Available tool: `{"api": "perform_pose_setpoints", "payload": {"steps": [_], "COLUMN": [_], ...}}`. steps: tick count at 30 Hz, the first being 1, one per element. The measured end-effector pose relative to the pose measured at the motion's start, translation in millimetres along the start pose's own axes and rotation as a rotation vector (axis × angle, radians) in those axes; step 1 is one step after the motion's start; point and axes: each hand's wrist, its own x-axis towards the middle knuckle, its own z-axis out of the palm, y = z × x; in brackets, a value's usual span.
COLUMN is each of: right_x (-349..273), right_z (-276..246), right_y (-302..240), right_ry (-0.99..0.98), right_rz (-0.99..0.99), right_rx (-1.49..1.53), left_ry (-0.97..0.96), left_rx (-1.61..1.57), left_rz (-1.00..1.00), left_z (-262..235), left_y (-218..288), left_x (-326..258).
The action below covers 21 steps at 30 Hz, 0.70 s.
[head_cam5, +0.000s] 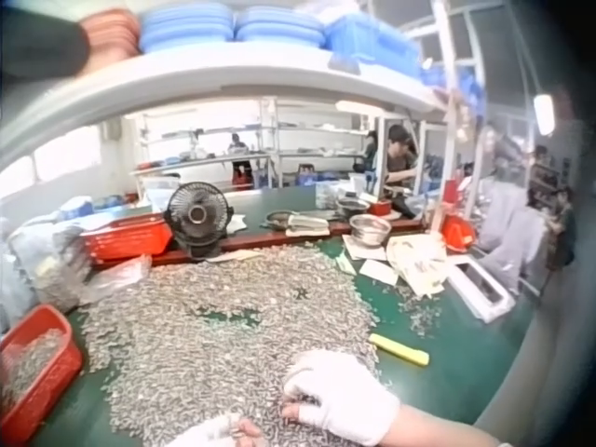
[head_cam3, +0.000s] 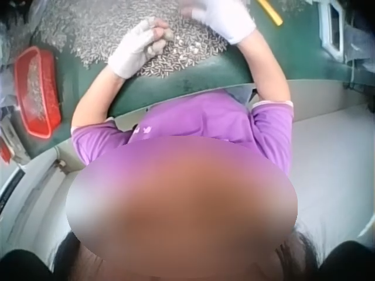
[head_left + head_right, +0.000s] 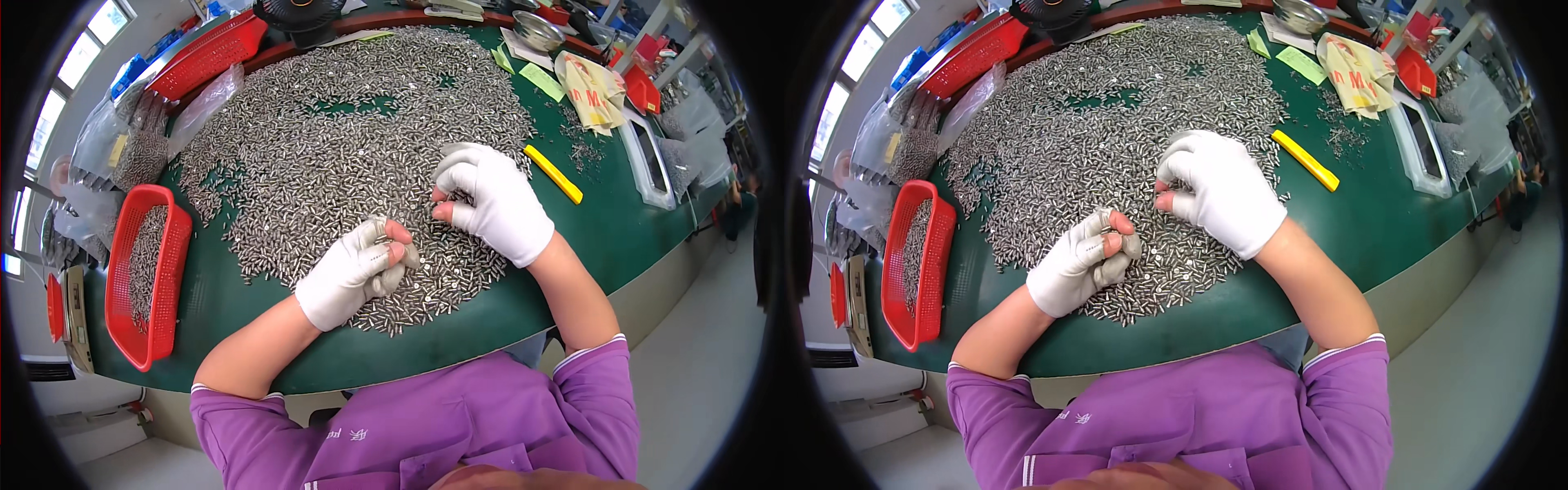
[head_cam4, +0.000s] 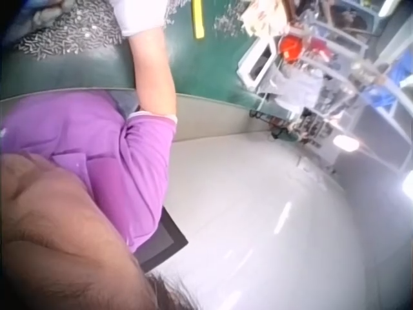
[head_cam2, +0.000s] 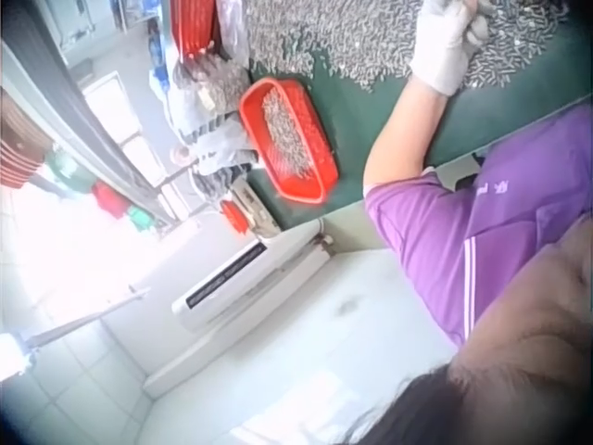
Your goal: Sorting small metal hardware components by hand on a workbench.
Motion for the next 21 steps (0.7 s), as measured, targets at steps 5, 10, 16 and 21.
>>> {"api": "perform_pose_setpoints", "payload": {"steps": [5, 10, 16, 21], "right_x": [2, -6, -5, -4], "right_z": [-2, 7, 18, 10], "right_y": [-7, -20, -21, -11], "right_ry": [-0.02, -0.157, -0.151, -0.077], "right_rz": [-0.103, 0.01, -0.062, -0.019], "right_rx": [0.058, 0.309, 0.411, 0.073], "left_ry": [0.013, -0.004, -0.044, -0.022], "left_rx": [-0.033, -0.03, 0.067, 0.079], "left_rz": [-0.03, -0.039, -0.016, 0.036], "left_z": [0, -5, -6, -1], "left_y": [2, 0, 2, 1], "left_x": [0, 1, 2, 2]}}
